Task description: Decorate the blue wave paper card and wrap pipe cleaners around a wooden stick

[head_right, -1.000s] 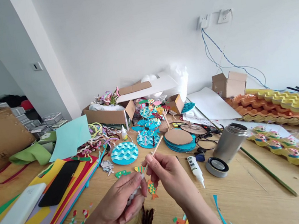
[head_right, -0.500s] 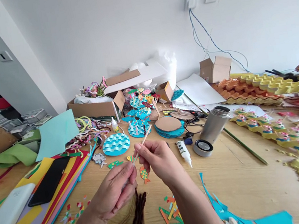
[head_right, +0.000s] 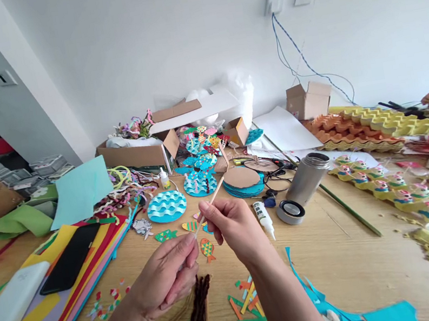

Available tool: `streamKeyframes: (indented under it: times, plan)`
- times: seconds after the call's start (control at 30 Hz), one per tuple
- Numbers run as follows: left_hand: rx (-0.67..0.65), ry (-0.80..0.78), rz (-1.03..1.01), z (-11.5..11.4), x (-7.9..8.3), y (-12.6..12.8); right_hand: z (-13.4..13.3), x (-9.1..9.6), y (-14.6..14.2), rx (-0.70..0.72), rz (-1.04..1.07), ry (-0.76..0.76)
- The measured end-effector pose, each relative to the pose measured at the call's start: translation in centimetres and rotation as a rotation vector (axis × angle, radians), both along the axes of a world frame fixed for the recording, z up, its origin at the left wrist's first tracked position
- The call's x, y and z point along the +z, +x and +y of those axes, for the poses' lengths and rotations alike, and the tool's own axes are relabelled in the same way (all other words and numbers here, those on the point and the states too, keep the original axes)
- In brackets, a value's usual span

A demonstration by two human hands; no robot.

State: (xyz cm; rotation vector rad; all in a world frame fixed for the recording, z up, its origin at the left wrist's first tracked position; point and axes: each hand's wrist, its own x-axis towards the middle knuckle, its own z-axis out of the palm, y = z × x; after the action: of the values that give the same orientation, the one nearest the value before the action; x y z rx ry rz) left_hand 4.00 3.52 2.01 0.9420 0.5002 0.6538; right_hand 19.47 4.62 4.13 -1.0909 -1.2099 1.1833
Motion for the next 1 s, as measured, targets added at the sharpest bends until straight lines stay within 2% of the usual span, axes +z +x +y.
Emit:
streamKeyframes:
  times: [0.5, 0.7, 1.0]
  plan:
    - [0.003, -0.022, -0.007, -0.4, 0.4, 0.3, -0.1, 0.1, 0.4, -0.012, 0.008, 0.01]
    - [-0.035, -0.038, -0.007, -0.7, 0.3, 0.4, 0.1, 0.3, 1.5, -0.113, 0.08, 0.024]
    - [-0.068, -0.05, -0.007, -0.7, 0.4, 0.3, -0.1, 0.5, 2.1, -0.15, 0.107, 0.022]
